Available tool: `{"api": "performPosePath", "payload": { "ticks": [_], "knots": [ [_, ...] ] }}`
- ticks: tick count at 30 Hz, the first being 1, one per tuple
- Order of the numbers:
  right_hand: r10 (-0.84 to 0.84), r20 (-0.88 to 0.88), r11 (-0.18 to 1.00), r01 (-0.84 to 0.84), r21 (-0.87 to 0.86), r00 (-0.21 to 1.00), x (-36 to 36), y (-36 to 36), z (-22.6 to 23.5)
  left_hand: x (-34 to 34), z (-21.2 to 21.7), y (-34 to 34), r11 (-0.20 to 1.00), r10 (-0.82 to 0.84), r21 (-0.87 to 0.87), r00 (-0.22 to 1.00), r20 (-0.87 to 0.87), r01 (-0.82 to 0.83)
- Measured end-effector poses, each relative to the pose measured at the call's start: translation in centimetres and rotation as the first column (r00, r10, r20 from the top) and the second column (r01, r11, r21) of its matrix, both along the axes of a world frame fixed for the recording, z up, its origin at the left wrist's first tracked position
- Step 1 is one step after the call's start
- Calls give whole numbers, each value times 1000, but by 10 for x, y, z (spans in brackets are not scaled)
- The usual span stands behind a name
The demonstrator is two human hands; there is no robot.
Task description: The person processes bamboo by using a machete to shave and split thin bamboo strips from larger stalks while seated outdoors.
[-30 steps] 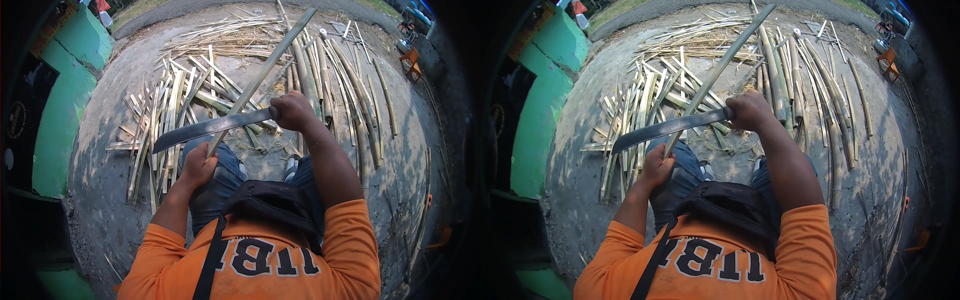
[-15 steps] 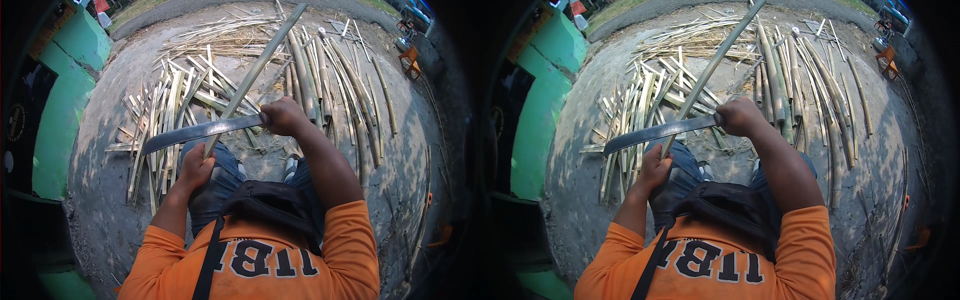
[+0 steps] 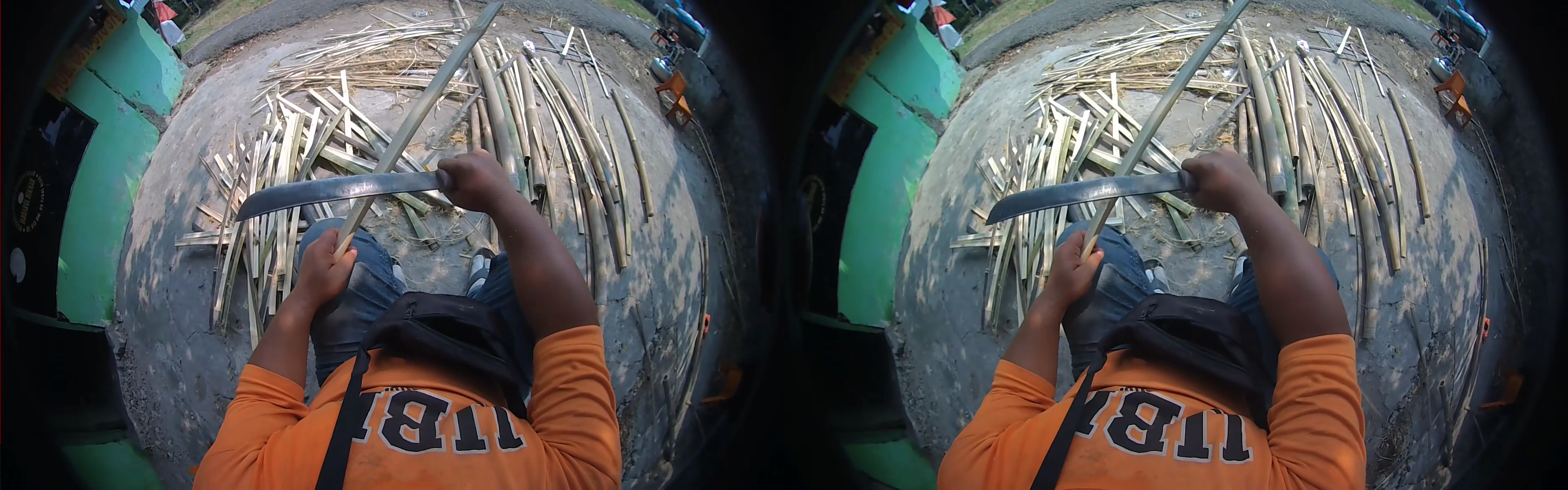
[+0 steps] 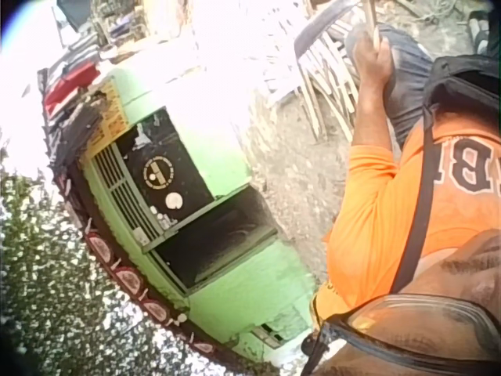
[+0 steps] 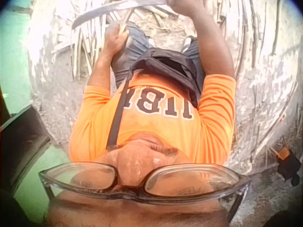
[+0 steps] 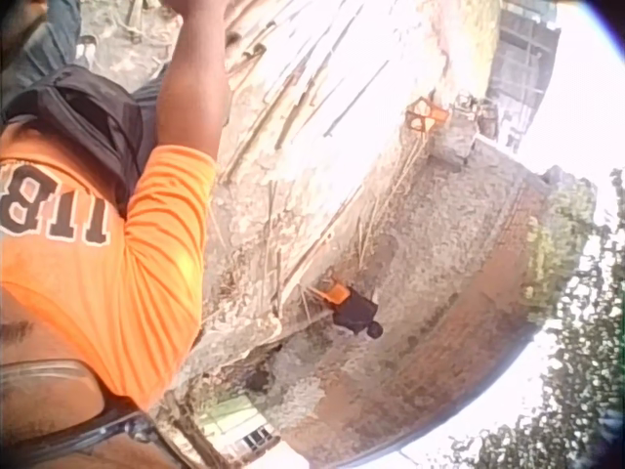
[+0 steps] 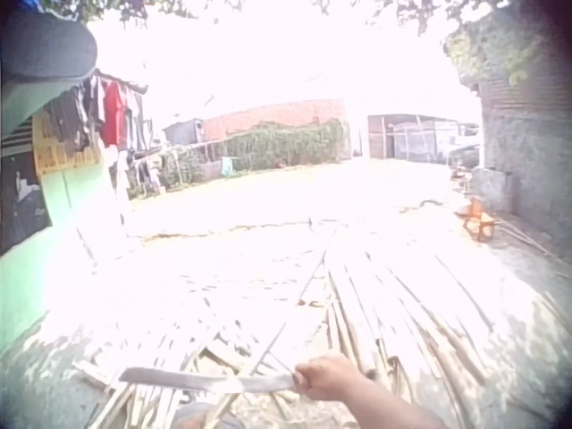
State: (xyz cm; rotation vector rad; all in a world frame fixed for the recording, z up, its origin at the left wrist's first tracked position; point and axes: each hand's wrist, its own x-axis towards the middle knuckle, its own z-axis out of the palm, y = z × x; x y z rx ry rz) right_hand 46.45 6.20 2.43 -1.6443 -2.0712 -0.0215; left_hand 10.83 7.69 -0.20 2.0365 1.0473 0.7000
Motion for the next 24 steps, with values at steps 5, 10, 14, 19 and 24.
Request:
{"api": "performPosePath", "payload": {
  "ticks": [5, 10, 14, 19, 24],
  "knots": [
    [27, 58, 1000, -26, -7, 998, 7, 2, 1, -3, -3, -6, 993, -5, 115, 1000, 8, 4],
    [-273, -297, 962, 267, -61, 915, 43, 0, -16, -1, -5, -1, 991, -9, 137, 999, -47, 16],
    [-217, -321, 976, 206, -69, 922, 29, -5, -8, 2, -1, -2, 994, -8, 105, 1000, -16, 9],
    [33, 12, 999, -33, 24, 999, 9, 1, 8, 0, 5, -4, 994, -30, 107, 997, -68, 38],
    [-302, -374, 948, 236, -212, 877, 54, 0, -5, -5, -2, -6, 993, -35, 111, 999, -36, 39]
  ]
}}
